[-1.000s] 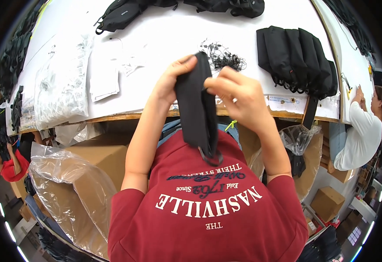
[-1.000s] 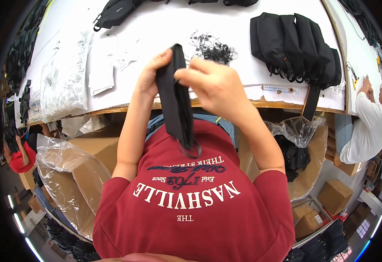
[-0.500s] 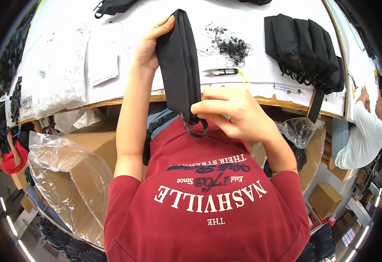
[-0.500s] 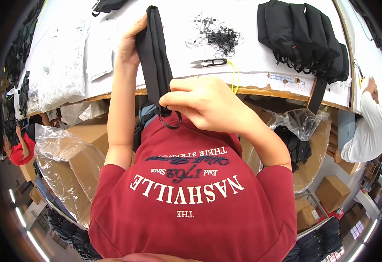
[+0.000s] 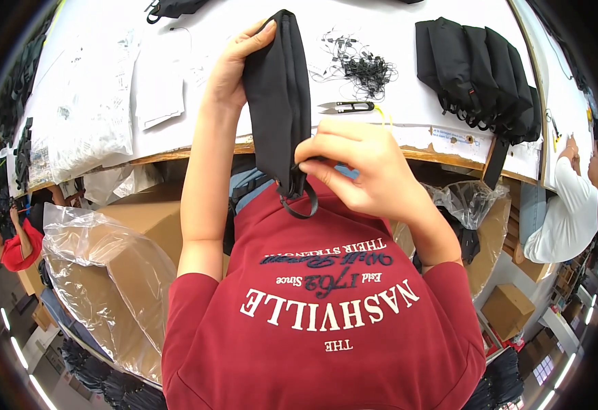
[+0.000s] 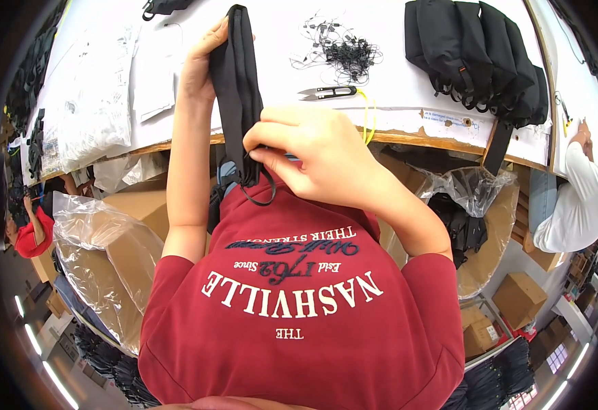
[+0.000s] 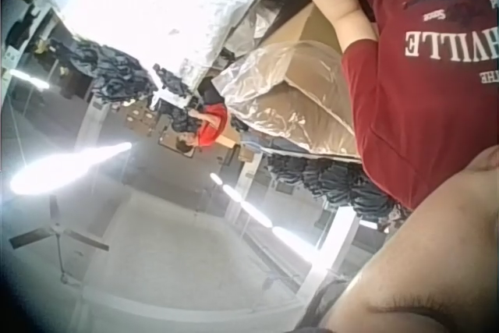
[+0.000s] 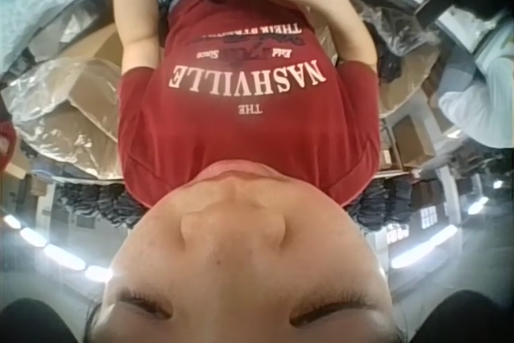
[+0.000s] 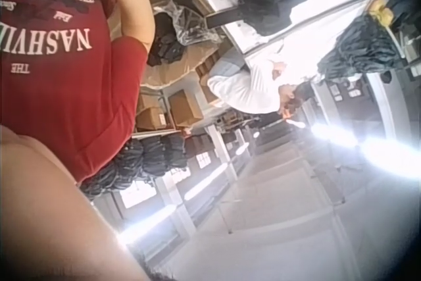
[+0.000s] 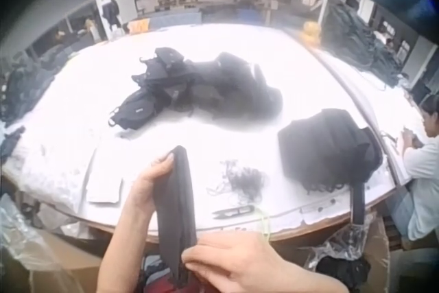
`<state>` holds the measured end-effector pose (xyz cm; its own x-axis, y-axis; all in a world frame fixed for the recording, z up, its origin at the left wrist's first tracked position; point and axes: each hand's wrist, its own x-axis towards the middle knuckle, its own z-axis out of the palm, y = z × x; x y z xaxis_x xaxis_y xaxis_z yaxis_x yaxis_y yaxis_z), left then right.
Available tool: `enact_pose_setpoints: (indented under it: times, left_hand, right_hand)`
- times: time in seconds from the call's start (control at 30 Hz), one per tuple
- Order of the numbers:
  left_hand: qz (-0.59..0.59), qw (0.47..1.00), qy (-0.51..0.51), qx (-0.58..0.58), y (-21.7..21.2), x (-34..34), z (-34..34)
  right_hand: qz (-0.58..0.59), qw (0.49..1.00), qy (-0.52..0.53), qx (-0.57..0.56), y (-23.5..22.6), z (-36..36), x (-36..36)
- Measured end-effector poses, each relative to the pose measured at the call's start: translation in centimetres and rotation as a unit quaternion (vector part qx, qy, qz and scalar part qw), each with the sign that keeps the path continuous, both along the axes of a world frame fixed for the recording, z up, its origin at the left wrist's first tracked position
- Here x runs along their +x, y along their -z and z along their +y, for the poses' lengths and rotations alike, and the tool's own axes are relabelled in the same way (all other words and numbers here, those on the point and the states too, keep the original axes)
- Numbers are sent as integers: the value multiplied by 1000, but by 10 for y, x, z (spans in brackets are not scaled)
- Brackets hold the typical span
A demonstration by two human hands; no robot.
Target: Insert informational cards into black zippered pouches and organize them on a workspace.
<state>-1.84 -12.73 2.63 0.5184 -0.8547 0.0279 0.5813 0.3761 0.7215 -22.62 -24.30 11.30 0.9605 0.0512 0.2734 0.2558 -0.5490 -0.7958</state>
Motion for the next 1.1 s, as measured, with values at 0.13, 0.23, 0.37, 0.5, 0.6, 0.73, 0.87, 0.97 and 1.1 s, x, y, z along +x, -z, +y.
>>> enact_pose_setpoints:
  times: [0.13, 0.23, 0.37, 0.5, 0.6, 0.73, 0.87, 0.97, 1.1]
  left_hand:
    - [5, 1000, -11, 1, 2, 1, 0]
    - [-10, 1000, -16, 25, -2, -1, 1]
    - [-2, 997, -67, 45, -4, -3, 3]
    - [-10, 997, -53, 57, -6, -4, 7]
    - [-11, 997, -34, 64, -7, -4, 7]
    - [7, 994, -81, 78, 0, -7, 4]
    - [39, 986, -125, 107, 2, -9, 6]
    - [71, 963, -193, 177, 3, -16, 15]
    - [88, 986, -116, 77, -25, -44, 42]
  right_hand:
    - [0, 998, -55, 34, 2, 1, -2]
    - [21, 998, -56, 34, 2, 0, -4]
    - [93, 993, -38, 62, 2, 0, -6]
    - [111, 993, 0, 46, 10, -2, -7]
    - [111, 992, -5, 59, 11, -2, -7]
    - [86, 990, -70, 92, 15, -9, -5]
    - [165, 975, -5, 146, 13, -6, -7]
    - [170, 967, 83, 169, 21, -6, -8]
    - [236, 847, 138, 456, 45, -25, -11]
